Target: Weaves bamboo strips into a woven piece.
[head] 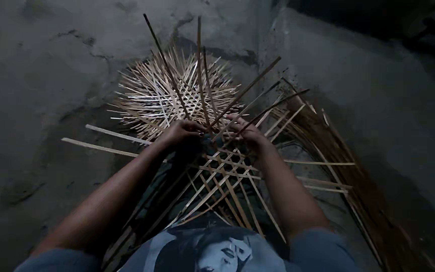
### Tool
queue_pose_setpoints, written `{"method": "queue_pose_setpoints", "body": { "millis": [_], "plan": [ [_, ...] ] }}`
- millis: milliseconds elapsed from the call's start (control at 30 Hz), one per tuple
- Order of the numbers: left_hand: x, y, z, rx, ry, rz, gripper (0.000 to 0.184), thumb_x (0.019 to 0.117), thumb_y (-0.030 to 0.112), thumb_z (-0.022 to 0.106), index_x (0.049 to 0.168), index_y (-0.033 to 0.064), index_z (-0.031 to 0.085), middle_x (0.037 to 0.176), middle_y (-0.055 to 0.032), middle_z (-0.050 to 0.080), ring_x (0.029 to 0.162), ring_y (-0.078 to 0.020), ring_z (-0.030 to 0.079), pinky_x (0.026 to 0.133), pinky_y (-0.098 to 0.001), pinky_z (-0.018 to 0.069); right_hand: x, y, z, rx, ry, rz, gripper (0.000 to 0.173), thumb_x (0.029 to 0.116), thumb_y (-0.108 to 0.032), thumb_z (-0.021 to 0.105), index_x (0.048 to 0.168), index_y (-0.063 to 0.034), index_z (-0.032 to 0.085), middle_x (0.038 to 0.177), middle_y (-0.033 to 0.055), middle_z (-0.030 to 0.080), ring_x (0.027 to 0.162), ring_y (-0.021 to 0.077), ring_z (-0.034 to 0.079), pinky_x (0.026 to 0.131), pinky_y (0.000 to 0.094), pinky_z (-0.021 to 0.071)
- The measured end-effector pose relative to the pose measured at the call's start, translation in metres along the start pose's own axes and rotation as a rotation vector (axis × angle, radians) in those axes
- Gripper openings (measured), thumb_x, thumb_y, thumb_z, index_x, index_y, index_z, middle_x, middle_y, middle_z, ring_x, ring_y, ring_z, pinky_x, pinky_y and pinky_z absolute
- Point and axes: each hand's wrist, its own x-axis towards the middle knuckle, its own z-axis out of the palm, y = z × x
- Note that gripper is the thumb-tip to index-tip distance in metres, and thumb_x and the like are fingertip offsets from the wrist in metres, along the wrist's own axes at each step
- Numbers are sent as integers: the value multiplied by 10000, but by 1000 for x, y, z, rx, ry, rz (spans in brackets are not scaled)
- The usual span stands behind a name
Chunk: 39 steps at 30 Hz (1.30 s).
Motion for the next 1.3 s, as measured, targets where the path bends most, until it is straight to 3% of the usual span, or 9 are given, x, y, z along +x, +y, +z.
{"method": "queue_pose_setpoints", "body": {
  "millis": [133,233,400,567,800,967,1067,1233,1300],
  "plan": [
    [-7,-20,-7,-65,46,-31,190,964,57,684,1139,94,749,1032,-58,745,872,-136,703,807,-335,594,2,28,20,502,316,-149,214,1079,-271,476,1117,-134,635,709,-25,558,521,53,487,489,203,439],
    [-10,-32,-8,-79,68,-20,189,977,79,674,1150,100,748,1004,-51,748,849,-127,700,790,-331,590,-6,33,31,602,392,-243,421,1070,-549,400,835,-227,536,606,-102,458,482,30,442,477,204,426],
    [-14,-25,-4,8,95,13,208,959,46,676,1136,117,757,1067,-43,743,925,-139,693,848,-372,573,-9,7,37,305,499,-156,443,1132,-184,337,1547,-33,367,1254,226,665,1018,283,736,870,414,620],
    [-15,-12,3,39,68,79,211,964,38,659,1124,129,761,1068,-8,745,935,-109,687,858,-352,565,10,-12,26,-57,379,-14,371,1036,-76,509,1387,41,512,1176,200,641,957,218,660,857,395,558],
    [-15,-28,-5,-108,48,78,211,980,23,636,1150,86,744,1083,-40,736,950,-120,693,858,-317,580,-18,-24,12,106,-287,-197,503,1113,-296,399,1600,-183,347,1413,87,627,1222,220,657,1018,380,553],
    [-10,-40,-5,-147,43,38,208,988,51,645,1164,105,742,1071,-36,737,956,-119,691,874,-327,576,-12,17,27,304,-26,-365,194,1075,-287,504,1148,-154,623,868,-44,648,752,63,641,745,265,587],
    [-7,-43,-4,-134,52,14,194,990,90,659,1163,114,743,1089,-21,742,969,-109,698,892,-329,578,-1,32,45,553,245,-496,440,1104,-363,317,753,-196,523,610,-74,508,564,83,554,630,313,550],
    [-10,-33,2,-123,54,46,189,985,46,646,1137,89,750,1071,-34,745,944,-116,702,868,-323,584,-12,9,50,328,326,-307,529,1140,-369,223,1511,-73,456,1350,151,647,1101,268,715,909,428,609],
    [-10,-25,8,25,67,108,209,963,47,649,1118,127,764,1071,-10,749,958,-106,697,888,-358,572,-7,-8,52,210,317,-145,511,1134,-384,332,1515,-59,434,1365,146,632,1082,230,715,890,395,612]
  ]
}}
